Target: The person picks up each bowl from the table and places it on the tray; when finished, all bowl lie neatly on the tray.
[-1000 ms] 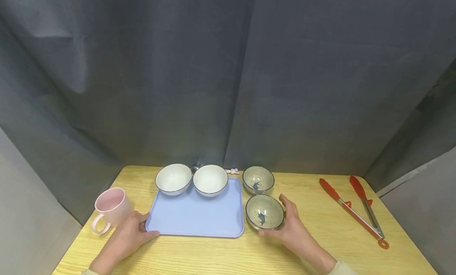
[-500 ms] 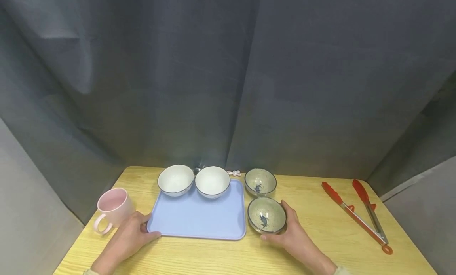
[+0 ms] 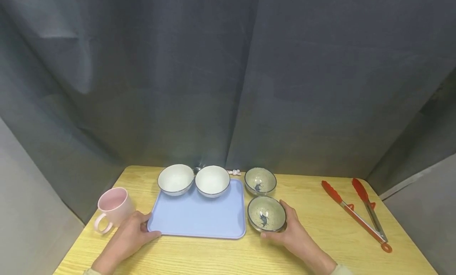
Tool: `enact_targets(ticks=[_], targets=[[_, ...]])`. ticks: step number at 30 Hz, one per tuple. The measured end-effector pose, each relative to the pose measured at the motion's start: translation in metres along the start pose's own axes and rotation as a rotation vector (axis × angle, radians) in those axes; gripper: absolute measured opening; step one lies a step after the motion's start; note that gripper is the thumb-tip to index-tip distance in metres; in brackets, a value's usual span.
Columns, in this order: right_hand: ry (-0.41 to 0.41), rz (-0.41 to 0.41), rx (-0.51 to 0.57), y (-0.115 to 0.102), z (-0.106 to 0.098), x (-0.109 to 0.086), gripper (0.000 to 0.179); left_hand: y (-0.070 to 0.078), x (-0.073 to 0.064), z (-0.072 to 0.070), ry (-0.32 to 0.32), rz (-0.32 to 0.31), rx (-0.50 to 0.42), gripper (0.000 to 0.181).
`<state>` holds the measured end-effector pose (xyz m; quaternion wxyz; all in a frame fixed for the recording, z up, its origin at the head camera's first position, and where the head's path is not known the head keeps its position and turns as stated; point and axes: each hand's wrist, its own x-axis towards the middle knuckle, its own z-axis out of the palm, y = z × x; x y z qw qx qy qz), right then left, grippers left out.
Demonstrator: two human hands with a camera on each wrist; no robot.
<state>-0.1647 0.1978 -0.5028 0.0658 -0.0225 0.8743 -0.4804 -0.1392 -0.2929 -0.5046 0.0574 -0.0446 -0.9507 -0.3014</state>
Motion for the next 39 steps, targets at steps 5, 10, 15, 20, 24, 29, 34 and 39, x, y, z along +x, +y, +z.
enact_targets(ticks=[5,10,15,20,24,29,34,39], targets=[[0.009,-0.007,0.012,0.002,-0.001,0.001,0.13,0.0,0.002,0.002,-0.007,0.003,-0.008,0.039],[-0.004,0.001,0.03,0.003,-0.002,0.003,0.128,0.001,0.003,0.004,-0.001,-0.009,0.001,0.045],[-0.003,0.007,0.066,0.003,-0.001,0.005,0.125,0.002,0.004,0.002,0.004,0.005,0.024,0.036],[0.007,0.003,0.093,0.001,0.0,0.005,0.123,0.003,0.004,0.0,0.008,0.013,0.03,0.034],[0.002,0.023,0.108,-0.004,0.003,0.004,0.124,0.003,0.005,-0.001,0.006,0.006,0.025,0.04],[-0.017,0.029,0.145,-0.017,0.009,0.003,0.123,0.004,0.004,-0.002,-0.004,-0.025,0.003,0.054],[-0.046,-0.021,0.191,-0.034,0.022,0.005,0.123,0.006,0.003,-0.003,-0.005,-0.029,0.01,0.055],[-0.097,-0.053,0.305,-0.053,0.047,0.009,0.121,0.005,0.003,-0.002,-0.001,-0.026,-0.001,0.054]])
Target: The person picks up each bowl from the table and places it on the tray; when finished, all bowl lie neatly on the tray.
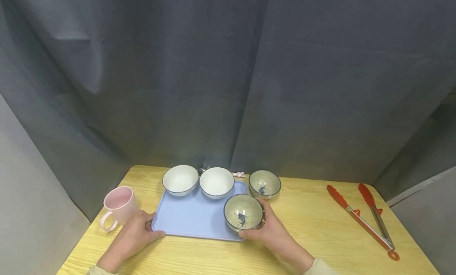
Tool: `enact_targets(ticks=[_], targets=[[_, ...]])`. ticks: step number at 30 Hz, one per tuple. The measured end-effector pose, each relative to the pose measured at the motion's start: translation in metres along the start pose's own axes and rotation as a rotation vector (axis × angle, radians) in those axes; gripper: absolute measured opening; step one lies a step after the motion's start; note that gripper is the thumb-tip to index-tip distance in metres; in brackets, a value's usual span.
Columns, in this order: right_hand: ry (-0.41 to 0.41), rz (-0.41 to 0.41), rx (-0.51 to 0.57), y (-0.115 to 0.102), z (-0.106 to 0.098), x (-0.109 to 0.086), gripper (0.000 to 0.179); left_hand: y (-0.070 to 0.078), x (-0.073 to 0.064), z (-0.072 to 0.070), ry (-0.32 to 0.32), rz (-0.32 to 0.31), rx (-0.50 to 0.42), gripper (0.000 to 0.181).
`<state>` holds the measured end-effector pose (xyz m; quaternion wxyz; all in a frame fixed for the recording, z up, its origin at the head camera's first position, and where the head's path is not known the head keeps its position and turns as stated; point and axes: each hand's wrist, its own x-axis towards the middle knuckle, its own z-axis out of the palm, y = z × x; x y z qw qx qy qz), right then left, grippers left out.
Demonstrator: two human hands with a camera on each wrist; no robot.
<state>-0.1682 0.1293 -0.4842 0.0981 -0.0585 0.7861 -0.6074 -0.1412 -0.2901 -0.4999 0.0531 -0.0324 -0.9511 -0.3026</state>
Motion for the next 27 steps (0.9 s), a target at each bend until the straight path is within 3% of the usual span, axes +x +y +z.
enact_targets(ticks=[6,13,20,27], targets=[[-0.077,-0.008,0.058,-0.009,0.041,0.013,0.122,-0.002,0.0,0.001,-0.001,0.018,0.004,0.044],[-0.161,-0.103,-0.005,-0.019,0.089,0.037,0.117,-0.001,0.0,-0.001,0.019,0.033,0.015,0.047],[-0.221,-0.109,0.0,-0.025,0.127,0.056,0.121,-0.002,0.001,-0.001,0.027,0.066,0.025,0.04],[-0.246,-0.123,-0.003,-0.026,0.156,0.061,0.121,-0.003,-0.001,0.0,0.024,0.067,0.008,0.057]])
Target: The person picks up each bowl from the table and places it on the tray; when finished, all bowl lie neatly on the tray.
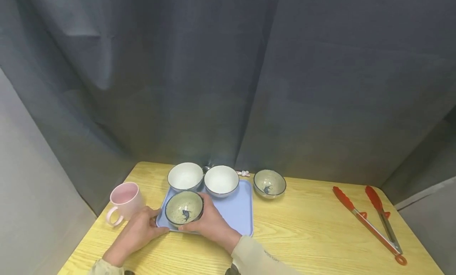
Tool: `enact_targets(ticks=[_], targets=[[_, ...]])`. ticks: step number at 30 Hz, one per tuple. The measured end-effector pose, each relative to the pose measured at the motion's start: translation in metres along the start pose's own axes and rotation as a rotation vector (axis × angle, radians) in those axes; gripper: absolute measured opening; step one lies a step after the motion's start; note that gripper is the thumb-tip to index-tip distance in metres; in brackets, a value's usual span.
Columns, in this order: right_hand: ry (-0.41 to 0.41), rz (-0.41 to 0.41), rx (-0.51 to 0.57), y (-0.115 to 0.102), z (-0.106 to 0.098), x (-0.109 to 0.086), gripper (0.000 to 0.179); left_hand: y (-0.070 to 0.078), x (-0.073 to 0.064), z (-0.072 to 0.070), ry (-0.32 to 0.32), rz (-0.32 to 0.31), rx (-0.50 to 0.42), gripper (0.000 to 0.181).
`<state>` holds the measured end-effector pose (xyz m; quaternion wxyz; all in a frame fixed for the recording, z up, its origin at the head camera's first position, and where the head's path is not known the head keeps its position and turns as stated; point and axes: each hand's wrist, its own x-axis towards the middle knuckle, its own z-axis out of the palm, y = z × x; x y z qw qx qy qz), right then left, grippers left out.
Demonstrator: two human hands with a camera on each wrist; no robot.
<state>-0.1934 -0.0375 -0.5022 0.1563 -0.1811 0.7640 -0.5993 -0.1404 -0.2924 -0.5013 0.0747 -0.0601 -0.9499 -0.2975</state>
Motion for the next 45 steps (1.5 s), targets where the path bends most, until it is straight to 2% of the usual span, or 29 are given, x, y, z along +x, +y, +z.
enact_targets(ticks=[4,9,15,25,38,45], targets=[[0.007,-0.009,-0.005,-0.001,0.009,0.004,0.123,0.001,-0.001,0.0,0.0,0.0,-0.003,0.052],[0.034,0.01,-0.018,-0.002,0.016,0.007,0.123,0.002,0.0,-0.001,-0.001,0.001,-0.007,0.036],[0.028,0.015,-0.013,-0.003,0.02,0.009,0.121,0.001,0.0,0.0,-0.012,-0.031,-0.01,0.033],[0.013,-0.005,-0.011,-0.005,0.023,0.009,0.123,-0.001,-0.001,-0.002,-0.009,0.012,-0.012,0.026],[0.015,0.006,-0.035,-0.005,0.022,0.009,0.123,0.0,0.0,-0.002,-0.007,-0.002,-0.014,0.028],[0.013,0.003,-0.036,-0.002,0.021,0.01,0.122,-0.001,0.0,-0.002,-0.019,-0.027,-0.03,0.036]])
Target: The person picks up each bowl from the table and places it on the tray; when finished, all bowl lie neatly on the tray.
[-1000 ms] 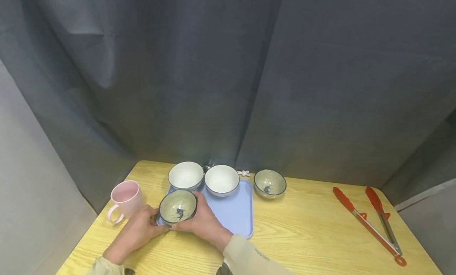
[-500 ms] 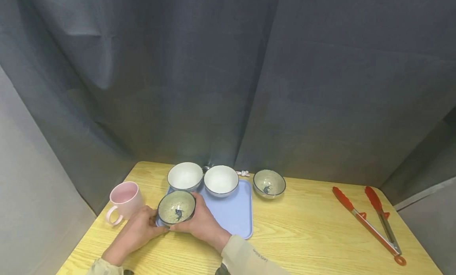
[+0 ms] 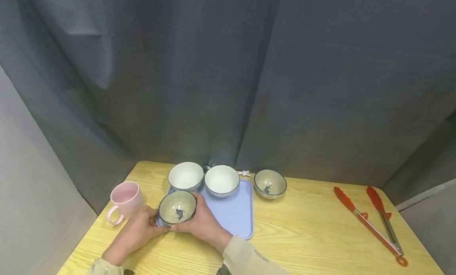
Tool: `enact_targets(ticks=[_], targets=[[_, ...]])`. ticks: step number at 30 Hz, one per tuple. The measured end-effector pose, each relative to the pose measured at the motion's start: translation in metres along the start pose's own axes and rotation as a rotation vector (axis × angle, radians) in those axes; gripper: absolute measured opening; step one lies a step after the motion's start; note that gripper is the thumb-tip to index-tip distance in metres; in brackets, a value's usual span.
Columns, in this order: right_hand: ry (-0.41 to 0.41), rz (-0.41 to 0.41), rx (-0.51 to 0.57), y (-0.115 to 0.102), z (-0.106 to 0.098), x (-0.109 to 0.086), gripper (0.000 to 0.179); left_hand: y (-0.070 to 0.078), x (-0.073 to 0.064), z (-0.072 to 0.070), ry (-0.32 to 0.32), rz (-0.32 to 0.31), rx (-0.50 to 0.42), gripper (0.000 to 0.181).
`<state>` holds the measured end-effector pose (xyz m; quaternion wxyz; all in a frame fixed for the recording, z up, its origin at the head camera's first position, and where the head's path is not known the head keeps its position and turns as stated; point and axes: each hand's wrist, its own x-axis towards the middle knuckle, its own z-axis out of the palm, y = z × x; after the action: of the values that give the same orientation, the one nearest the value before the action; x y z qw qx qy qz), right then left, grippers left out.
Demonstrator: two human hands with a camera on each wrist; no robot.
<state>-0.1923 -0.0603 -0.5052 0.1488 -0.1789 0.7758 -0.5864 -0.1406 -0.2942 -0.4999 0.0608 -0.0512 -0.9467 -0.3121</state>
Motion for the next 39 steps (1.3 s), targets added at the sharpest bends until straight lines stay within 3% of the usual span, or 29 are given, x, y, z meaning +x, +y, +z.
enact_targets(ticks=[10,16,23,28,34,39], targets=[[-0.014,-0.017,-0.037,-0.006,-0.005,-0.005,0.128,-0.003,-0.001,-0.003,-0.011,-0.029,-0.055,0.045],[0.015,-0.045,-0.125,-0.009,-0.031,-0.026,0.126,-0.009,-0.001,-0.001,-0.012,-0.049,-0.122,0.05],[0.121,-0.148,-0.162,-0.01,-0.097,-0.051,0.112,-0.044,0.005,0.013,0.051,0.088,-0.167,0.05],[0.25,-0.138,-0.167,-0.005,-0.165,-0.055,0.108,-0.058,0.01,0.018,0.039,0.059,-0.161,0.051],[0.363,-0.031,-0.196,0.011,-0.242,-0.056,0.109,-0.051,0.006,0.016,0.045,0.029,-0.145,0.048],[0.382,0.079,-0.195,0.036,-0.278,-0.053,0.119,-0.03,0.0,0.005,0.018,-0.03,-0.156,0.047]])
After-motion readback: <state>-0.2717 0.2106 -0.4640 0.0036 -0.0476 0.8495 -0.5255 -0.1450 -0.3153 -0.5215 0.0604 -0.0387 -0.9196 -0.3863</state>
